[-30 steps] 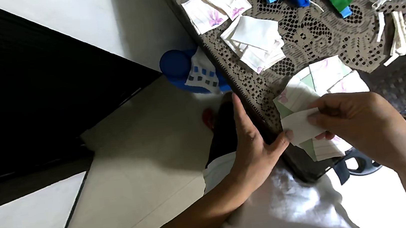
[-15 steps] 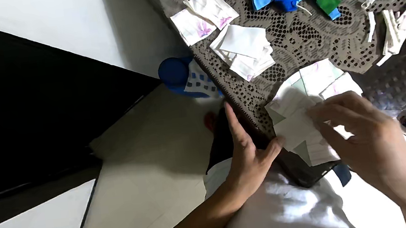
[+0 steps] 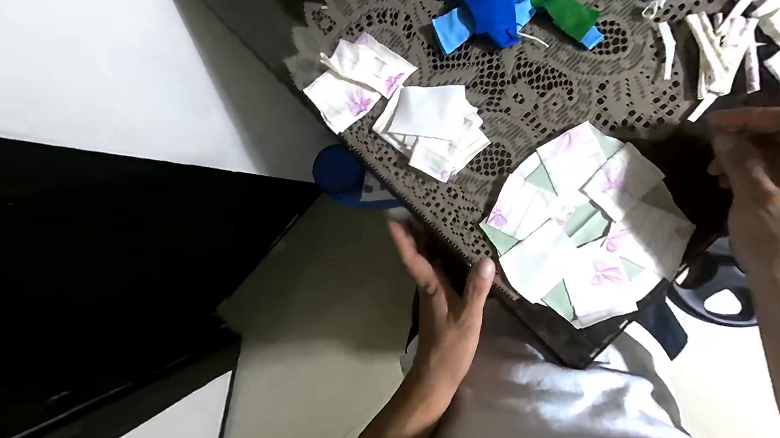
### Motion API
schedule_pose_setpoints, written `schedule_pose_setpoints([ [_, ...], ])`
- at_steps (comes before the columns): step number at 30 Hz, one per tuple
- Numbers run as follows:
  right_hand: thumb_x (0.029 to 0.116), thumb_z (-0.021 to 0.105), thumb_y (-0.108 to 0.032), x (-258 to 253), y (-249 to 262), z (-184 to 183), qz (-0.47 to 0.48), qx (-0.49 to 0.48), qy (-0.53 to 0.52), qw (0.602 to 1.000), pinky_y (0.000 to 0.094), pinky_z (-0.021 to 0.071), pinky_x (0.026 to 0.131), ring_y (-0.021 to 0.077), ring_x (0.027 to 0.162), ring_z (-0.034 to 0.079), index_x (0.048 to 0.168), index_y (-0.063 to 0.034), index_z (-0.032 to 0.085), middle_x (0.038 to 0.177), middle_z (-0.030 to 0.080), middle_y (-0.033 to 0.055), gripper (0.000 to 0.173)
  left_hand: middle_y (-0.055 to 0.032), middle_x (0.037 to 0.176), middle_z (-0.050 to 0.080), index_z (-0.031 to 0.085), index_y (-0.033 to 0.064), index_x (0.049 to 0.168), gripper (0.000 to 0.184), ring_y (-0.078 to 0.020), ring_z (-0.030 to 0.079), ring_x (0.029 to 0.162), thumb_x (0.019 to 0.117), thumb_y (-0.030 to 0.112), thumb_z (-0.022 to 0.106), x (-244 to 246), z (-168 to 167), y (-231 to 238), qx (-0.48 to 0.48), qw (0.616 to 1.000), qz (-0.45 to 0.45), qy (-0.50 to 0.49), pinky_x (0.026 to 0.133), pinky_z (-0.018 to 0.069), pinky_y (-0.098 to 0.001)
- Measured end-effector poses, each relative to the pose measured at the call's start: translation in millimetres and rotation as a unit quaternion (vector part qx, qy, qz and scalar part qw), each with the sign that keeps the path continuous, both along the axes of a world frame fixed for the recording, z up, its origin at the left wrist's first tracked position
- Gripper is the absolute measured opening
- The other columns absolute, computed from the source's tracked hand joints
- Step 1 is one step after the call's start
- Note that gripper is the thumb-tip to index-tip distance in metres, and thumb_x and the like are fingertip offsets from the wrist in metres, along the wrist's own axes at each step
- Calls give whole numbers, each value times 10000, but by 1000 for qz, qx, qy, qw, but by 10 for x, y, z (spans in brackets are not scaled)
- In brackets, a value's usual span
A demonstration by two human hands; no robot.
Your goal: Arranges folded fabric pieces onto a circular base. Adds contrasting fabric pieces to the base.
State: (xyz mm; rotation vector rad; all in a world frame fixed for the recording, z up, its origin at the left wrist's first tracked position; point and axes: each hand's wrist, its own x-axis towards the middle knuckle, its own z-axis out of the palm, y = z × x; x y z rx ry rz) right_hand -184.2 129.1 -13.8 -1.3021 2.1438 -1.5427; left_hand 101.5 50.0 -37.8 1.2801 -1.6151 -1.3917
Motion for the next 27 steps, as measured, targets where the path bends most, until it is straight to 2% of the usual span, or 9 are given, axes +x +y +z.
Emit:
schedule_pose_setpoints([
  [2, 1016, 565, -89, 19, -19, -42, -13, -25, 10, 1000, 133, 513, 740, -21, 841, 597, 1186, 15, 655, 1068, 611, 23, 219, -280, 1658, 121, -41, -31, 1609, 1037, -171, 270, 1511, 991, 521, 583, 13, 71, -70, -97, 995, -22, -28, 1192, 308, -316],
  [3, 1016, 567, -86, 33, -33, -55, -21, -32, 20, 999, 136, 510, 723, -10, 824, 594, 1179, 23, 659, 1049, 610, 36, 217, -265, 1665, 129, 43, -14, 1622, 968, -193, 247, 1521, 1008, 539, 548, 3, 116, -123, -152, 986, -43, -50, 1203, 287, -356],
  [5, 1017, 565, -88, 48, -46, -69, -30, -31, 42, 998, 151, 513, 732, 20, 838, 600, 1173, 37, 667, 1042, 616, 73, 224, -194, 1690, 170, 281, 89, 1613, 795, -272, 199, 1555, 1029, 600, 454, -77, 230, -246, -250, 957, -101, -107, 1233, 235, -478],
  [8, 1021, 560, -96, 59, -53, -88, -40, -28, 67, 997, 162, 519, 761, 46, 874, 613, 1169, 42, 678, 1057, 626, 109, 234, -192, 1670, 259, 438, 115, 1551, 691, -415, 155, 1558, 1058, 590, 345, -356, 409, -351, -348, 892, -222, -186, 1198, 135, -684],
  [11, 1021, 554, -92, 68, -53, -99, -52, -29, 84, 995, 173, 519, 762, 64, 869, 616, 1154, 44, 689, 1054, 634, 129, 233, -181, 1653, 310, 453, 113, 1550, 687, -433, 174, 1552, 1049, 574, 356, -689, 471, -313, -388, 835, -315, -230, 1170, 90, -742],
  [16, 1016, 552, -77, 89, -62, -104, -67, -32, 102, 992, 179, 521, 757, 82, 865, 623, 1122, 43, 707, 1034, 644, 140, 223, -162, 1680, 259, 387, 166, 1597, 812, -393, 164, 1565, 990, 704, 347, -941, 383, -133, -408, 786, -376, -273, 1196, 63, -705],
  [20, 1009, 555, -74, 105, -79, -108, -72, -33, 109, 991, 176, 525, 768, 86, 875, 632, 1095, 43, 716, 1033, 653, 144, 217, -155, 1659, 315, 463, 188, 1554, 848, -409, 204, 1552, 942, 765, 362, -939, 235, -101, -422, 769, -374, -300, 1181, 109, -718],
  [23, 1000, 556, -64, 115, -88, -107, -76, -32, 117, 990, 181, 516, 779, 96, 889, 632, 1080, 41, 722, 1027, 658, 153, 212, -149, 1657, 321, 457, 201, 1557, 854, -414, 216, 1547, 937, 778, 345, -935, 213, -99, -430, 764, -369, -308, 1173, 125, -718],
  [27, 992, 561, -59, 123, -104, -99, -79, -41, 111, 990, 165, 506, 785, 78, 889, 626, 1081, 36, 729, 1019, 660, 136, 213, -165, 1655, 320, 412, 179, 1584, 819, -416, 241, 1539, 981, 723, 310, -921, 280, -119, -418, 782, -368, -279, 1161, 130, -739],
])
